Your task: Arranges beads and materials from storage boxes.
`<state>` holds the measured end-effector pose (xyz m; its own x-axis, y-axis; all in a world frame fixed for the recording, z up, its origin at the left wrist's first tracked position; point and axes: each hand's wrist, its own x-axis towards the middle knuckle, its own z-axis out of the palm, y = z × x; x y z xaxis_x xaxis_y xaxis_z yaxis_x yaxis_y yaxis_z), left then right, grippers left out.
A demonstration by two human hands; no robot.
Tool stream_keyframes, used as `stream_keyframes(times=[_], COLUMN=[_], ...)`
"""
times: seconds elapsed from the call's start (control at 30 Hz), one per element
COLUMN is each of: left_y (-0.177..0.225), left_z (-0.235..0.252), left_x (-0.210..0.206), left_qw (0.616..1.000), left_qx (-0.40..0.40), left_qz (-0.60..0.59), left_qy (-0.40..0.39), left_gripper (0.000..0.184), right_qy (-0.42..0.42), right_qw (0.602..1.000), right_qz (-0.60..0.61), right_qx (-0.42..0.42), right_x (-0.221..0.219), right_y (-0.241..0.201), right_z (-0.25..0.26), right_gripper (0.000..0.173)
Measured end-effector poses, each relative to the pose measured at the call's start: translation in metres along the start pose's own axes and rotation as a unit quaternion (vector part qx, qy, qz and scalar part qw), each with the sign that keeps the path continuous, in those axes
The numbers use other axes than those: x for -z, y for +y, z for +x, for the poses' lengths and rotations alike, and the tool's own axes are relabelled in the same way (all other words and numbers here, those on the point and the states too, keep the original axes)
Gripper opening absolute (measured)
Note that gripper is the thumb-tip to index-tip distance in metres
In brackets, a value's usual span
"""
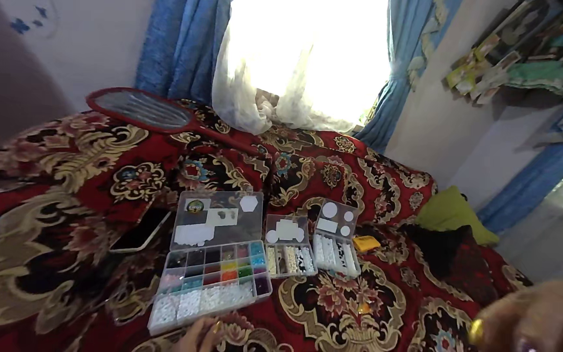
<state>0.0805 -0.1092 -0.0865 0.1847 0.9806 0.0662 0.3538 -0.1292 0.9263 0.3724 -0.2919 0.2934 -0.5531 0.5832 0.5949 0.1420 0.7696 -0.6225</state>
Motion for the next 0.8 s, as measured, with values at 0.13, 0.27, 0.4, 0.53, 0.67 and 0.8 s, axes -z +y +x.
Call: stream_keyframes(times=[0.13,0.27,0.4,0.53,0.67,0.8], left_y=[-0.006,-0.008,-0.003,0.003,0.003,0.003], left_z=[0.001,0.000,-0.001,0.000,0.001,0.002], left_x=[-0.004,-0.007,-0.006,-0.005,-0.006,-0.005], left_qw=[1.000,0.999,0.997,0.998,0.997,0.997], left_qx=[0.002,-0.017,-0.045,-0.030,-0.036,-0.033], left_qz=[-0.009,0.002,0.018,0.023,0.016,0.006], left_qy=[0.015,0.040,0.062,0.058,0.062,0.067], left_gripper=[0.026,0.025,0.026,0.025,0.024,0.022], right_qy=[0.072,0.199,0.338,0.460,0.492,0.570], right_qw=[0.990,0.959,0.904,0.794,0.702,0.635], right_qz=[0.096,0.105,0.066,0.009,0.006,0.099], right_qx=[-0.079,-0.171,-0.253,-0.398,-0.515,-0.512], right_x=[-0.011,-0.020,-0.010,-0.021,-0.042,-0.054], right_y=[0.028,0.063,0.120,0.206,0.302,0.357], right_z=[-0.014,-0.040,-0.087,-0.147,-0.216,-0.242], right_gripper=[0.023,0.021,0.015,0.022,0.030,0.034])
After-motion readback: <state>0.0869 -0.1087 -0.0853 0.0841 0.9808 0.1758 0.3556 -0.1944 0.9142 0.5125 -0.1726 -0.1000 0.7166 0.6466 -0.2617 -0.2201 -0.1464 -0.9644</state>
